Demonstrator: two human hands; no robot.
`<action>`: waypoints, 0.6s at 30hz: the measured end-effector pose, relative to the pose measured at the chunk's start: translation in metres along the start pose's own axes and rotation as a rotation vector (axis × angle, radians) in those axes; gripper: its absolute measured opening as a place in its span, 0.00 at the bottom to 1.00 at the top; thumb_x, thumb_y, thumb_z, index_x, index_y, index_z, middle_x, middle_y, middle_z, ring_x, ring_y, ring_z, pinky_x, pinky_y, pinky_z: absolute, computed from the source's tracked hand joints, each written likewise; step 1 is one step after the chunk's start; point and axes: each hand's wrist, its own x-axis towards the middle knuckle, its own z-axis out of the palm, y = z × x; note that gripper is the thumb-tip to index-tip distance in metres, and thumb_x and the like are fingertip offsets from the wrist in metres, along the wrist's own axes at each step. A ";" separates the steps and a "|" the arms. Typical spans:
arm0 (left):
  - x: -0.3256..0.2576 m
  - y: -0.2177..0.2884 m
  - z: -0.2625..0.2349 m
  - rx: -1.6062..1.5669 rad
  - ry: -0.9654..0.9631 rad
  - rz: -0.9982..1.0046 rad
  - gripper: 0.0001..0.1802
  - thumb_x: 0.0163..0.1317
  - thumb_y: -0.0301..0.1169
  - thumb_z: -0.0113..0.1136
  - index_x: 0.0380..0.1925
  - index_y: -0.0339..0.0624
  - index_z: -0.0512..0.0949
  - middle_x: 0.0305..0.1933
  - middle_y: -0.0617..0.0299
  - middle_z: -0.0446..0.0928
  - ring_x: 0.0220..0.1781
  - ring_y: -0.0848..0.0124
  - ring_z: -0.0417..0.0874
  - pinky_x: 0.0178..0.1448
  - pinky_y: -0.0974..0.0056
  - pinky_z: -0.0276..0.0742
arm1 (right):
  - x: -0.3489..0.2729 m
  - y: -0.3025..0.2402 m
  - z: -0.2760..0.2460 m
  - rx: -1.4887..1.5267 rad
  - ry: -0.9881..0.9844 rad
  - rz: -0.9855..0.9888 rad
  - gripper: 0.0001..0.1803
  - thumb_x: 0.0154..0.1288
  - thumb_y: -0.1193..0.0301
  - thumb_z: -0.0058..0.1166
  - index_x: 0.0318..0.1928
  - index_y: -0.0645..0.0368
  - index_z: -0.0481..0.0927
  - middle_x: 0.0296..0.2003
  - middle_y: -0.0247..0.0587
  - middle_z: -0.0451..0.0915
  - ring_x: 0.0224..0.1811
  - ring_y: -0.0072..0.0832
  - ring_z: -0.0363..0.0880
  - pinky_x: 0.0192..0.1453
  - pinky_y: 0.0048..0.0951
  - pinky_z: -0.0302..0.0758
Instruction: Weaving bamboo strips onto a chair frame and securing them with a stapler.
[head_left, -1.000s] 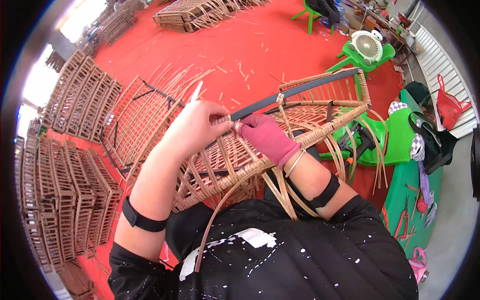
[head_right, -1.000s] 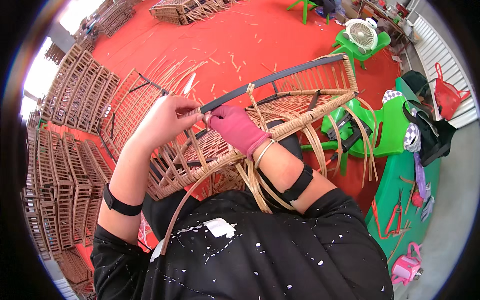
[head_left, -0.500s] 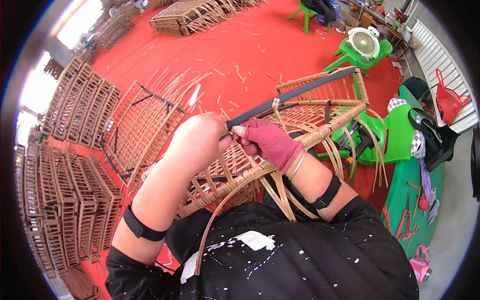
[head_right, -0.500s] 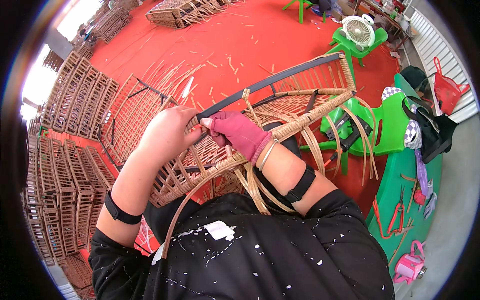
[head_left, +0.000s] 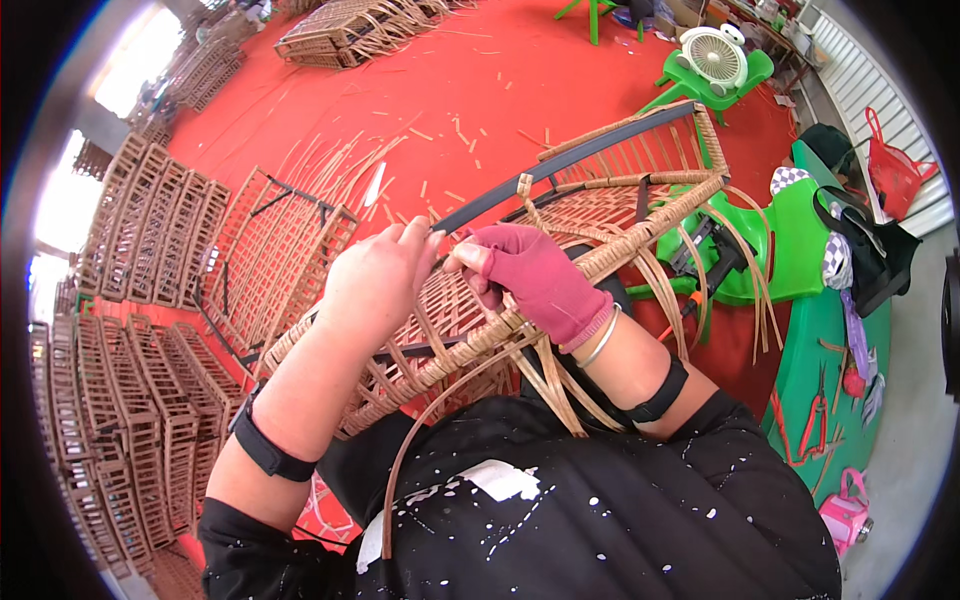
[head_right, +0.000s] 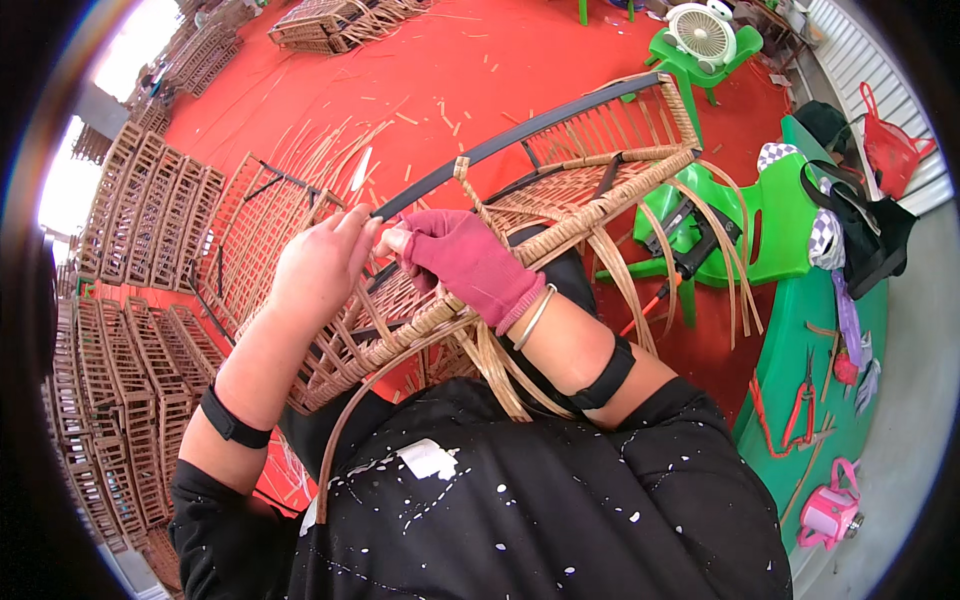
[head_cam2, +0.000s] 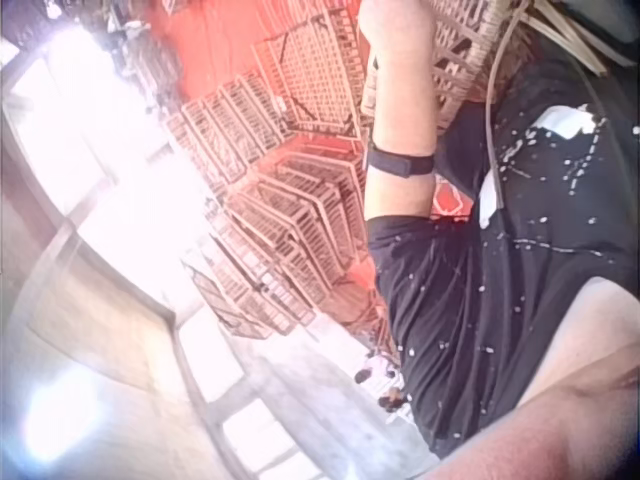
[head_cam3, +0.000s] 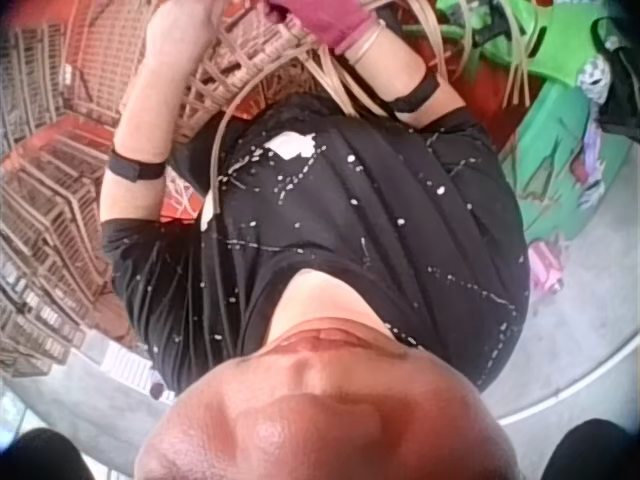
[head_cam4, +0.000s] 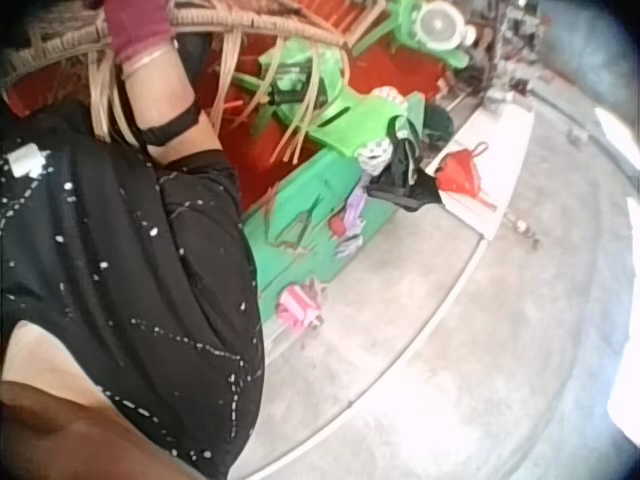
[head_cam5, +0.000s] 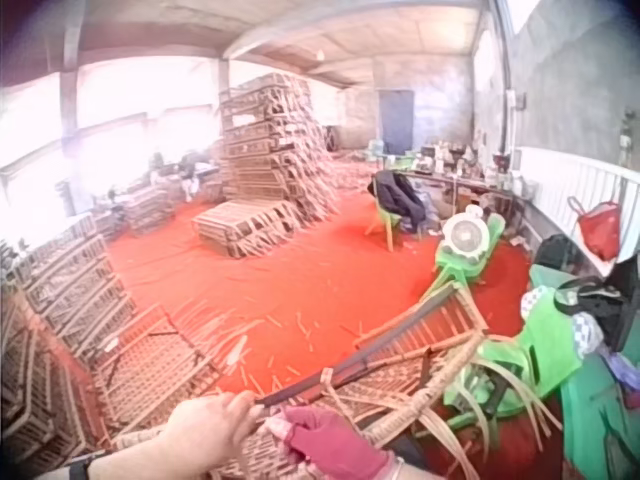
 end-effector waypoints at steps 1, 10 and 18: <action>0.001 0.001 -0.001 -0.011 -0.010 -0.001 0.16 0.70 0.39 0.50 0.50 0.41 0.75 0.37 0.48 0.80 0.37 0.48 0.82 0.43 0.50 0.78 | -0.006 -0.004 -0.001 0.011 0.000 -0.002 0.15 0.71 0.61 0.53 0.38 0.60 0.84 0.23 0.28 0.75 0.23 0.16 0.75 0.28 0.18 0.71; 0.008 -0.004 -0.002 -0.441 0.014 -0.209 0.18 0.70 0.41 0.52 0.41 0.36 0.82 0.32 0.47 0.82 0.37 0.54 0.85 0.43 0.57 0.78 | -0.088 -0.072 -0.089 -0.266 0.492 -0.317 0.13 0.71 0.66 0.50 0.39 0.64 0.81 0.23 0.30 0.74 0.23 0.15 0.70 0.29 0.16 0.66; 0.021 -0.030 -0.003 -0.687 -0.166 -0.205 0.19 0.72 0.42 0.54 0.32 0.35 0.81 0.23 0.71 0.73 0.25 0.83 0.69 0.30 0.73 0.66 | -0.167 0.011 -0.316 0.159 1.125 -0.309 0.13 0.70 0.63 0.53 0.40 0.62 0.79 0.25 0.32 0.75 0.22 0.18 0.71 0.26 0.18 0.68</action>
